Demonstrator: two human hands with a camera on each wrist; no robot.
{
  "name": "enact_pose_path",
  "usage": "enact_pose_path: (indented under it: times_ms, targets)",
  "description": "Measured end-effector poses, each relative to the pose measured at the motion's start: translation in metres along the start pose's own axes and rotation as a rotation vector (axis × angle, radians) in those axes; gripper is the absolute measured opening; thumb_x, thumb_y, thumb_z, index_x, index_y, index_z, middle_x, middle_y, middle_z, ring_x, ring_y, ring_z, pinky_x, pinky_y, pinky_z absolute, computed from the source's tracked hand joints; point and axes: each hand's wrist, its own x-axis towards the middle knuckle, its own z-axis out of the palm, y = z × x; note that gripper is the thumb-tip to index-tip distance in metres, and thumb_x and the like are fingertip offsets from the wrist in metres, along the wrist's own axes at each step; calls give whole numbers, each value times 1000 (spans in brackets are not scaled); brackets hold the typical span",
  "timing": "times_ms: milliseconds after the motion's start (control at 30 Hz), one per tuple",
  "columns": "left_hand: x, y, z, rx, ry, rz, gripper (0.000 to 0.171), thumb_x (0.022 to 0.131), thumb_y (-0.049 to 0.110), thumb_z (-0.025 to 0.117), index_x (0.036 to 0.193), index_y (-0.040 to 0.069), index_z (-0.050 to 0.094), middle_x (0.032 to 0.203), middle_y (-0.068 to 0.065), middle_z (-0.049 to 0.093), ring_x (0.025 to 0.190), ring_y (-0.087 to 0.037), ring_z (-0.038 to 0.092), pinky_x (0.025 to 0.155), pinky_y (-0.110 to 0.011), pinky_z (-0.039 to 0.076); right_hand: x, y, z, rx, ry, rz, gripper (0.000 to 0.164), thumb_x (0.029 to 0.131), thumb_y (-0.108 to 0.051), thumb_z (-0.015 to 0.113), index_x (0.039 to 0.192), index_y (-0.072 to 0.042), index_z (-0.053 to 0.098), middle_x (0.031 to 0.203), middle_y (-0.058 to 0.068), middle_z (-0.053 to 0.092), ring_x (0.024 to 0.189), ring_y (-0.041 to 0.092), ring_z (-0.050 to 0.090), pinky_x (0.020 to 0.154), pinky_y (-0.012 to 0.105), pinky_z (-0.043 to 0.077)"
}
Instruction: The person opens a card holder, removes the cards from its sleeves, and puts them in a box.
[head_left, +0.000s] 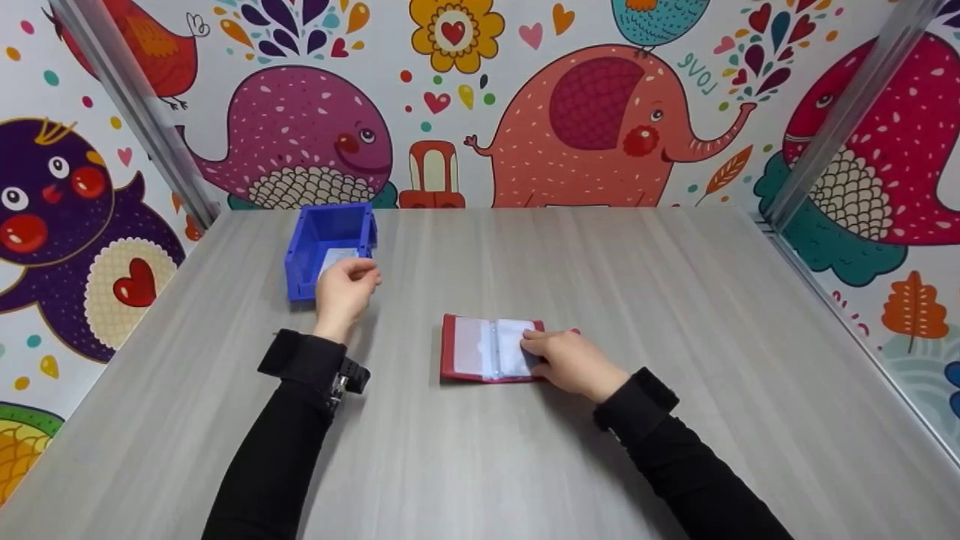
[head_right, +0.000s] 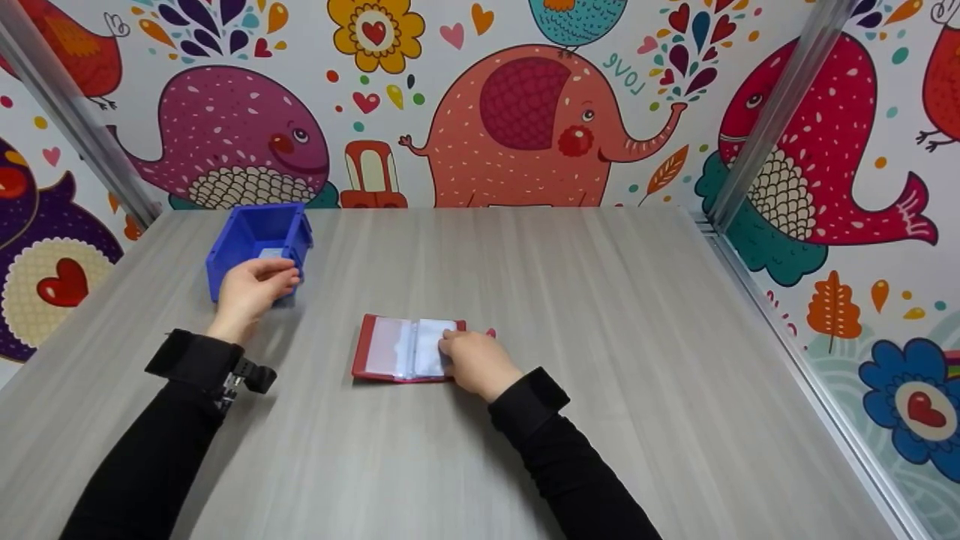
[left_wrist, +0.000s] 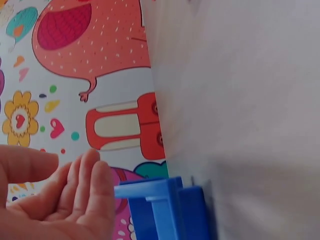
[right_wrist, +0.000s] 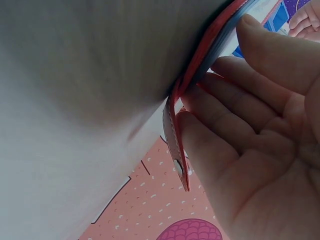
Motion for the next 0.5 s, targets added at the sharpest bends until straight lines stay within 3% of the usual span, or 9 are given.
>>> enact_pose_path:
  times_ms: [167,300,500]
  targets:
    - [-7,3,8,53,-69,47,23,90,1,63,109,-11,69,100,-22,71,94,-33,69,80,-29,53,0,0,0,2,-1,16,24,83,5,71,107,4,69,124,25,63,113,39,62,89,46,52]
    - [-13,6,15,68,-98,75,22,88,1,64,107,-10,70,98,-20,71,94,-35,68,87,-39,52,0,-1,1,4,-9,25,24,84,5,71,108,4,69,125,25,62,114,38,61,90,46,52]
    - [-22,11,23,78,-143,104,22,87,0,65,107,-8,70,100,-20,71,96,-34,67,89,-41,51,0,-2,1,0,-9,21,24,84,3,71,108,4,69,125,25,62,114,38,61,91,45,51]
